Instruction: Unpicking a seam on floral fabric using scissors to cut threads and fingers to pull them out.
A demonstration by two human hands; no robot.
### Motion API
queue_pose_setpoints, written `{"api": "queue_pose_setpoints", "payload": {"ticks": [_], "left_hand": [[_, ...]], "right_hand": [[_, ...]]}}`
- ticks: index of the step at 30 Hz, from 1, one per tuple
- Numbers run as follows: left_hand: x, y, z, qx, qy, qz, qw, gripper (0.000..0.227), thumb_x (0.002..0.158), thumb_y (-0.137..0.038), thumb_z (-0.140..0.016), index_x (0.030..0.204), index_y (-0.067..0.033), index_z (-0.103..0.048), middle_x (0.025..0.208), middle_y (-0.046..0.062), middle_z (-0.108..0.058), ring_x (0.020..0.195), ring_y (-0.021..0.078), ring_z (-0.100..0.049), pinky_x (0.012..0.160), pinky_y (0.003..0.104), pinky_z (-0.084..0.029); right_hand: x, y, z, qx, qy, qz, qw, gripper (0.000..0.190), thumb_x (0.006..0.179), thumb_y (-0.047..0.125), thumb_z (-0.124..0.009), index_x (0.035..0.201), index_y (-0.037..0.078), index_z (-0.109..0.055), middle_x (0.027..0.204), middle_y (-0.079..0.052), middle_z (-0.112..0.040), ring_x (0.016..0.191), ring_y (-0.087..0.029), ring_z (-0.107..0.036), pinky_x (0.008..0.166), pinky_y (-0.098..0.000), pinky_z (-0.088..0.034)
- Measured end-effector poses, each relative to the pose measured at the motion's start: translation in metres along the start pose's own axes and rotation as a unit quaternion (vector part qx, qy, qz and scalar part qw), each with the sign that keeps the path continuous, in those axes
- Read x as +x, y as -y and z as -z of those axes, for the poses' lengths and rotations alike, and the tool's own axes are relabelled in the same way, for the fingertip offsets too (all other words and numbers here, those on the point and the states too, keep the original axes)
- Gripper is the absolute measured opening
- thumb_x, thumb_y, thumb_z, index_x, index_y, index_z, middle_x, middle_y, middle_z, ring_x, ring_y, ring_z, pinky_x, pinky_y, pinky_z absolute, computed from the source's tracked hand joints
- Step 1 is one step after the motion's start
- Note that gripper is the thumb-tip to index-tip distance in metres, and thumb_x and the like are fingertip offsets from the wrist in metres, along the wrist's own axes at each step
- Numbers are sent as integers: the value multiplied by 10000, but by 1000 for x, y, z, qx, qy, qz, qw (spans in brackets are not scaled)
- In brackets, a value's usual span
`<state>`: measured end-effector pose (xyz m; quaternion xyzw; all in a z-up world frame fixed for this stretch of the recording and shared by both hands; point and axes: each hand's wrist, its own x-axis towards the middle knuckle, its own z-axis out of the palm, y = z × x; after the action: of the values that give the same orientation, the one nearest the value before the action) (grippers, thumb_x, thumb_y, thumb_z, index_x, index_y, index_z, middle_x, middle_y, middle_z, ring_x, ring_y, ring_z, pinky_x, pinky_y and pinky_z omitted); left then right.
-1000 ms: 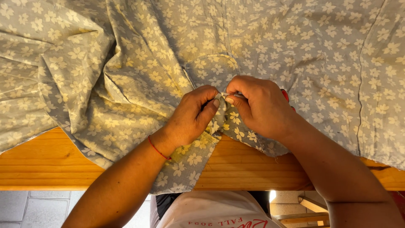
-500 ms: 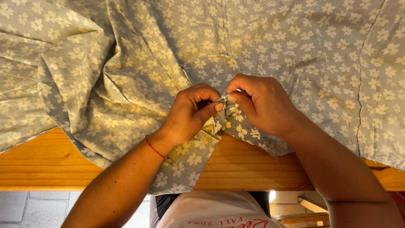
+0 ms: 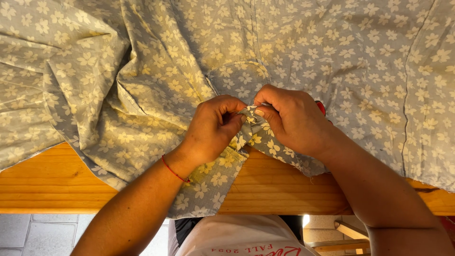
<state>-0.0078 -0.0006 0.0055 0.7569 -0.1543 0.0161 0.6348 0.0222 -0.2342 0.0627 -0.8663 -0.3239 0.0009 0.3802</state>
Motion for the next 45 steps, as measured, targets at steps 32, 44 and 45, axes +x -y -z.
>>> {"api": "queue_pose_setpoints", "payload": {"ticks": [32, 44, 45], "left_hand": [[4, 31, -8, -267, 2, 43, 963, 60, 1086, 45, -847, 1061, 80, -803, 973, 181, -797, 787, 194, -852, 636, 237, -713], [4, 66, -6, -259, -27, 53, 964, 170, 1090, 28, -868, 1131, -96, -759, 948, 57, -811, 831, 165, -855, 750, 275, -704], [4, 66, -5, -253, -32, 51, 966, 184, 1091, 31, -867, 1140, -97, -745, 953, 60, -802, 827, 167, -850, 749, 279, -695]], "right_hand": [[-1, -32, -24, -21, -85, 24, 996, 541, 928, -109, -886, 1415, -2, -678, 1008, -204, -757, 821, -376, -772, 676, -463, -629], [10, -80, 72, 138, -359, 83, 919, 174, 1256, 90, -704, 1406, 24, -644, 1208, -179, -766, 1078, -236, -735, 990, -376, -639], [13, -94, 69, 160, -368, 69, 913, 160, 1220, 47, -709, 1371, 40, -656, 1169, -162, -783, 1065, -236, -754, 942, -370, -652]]}}
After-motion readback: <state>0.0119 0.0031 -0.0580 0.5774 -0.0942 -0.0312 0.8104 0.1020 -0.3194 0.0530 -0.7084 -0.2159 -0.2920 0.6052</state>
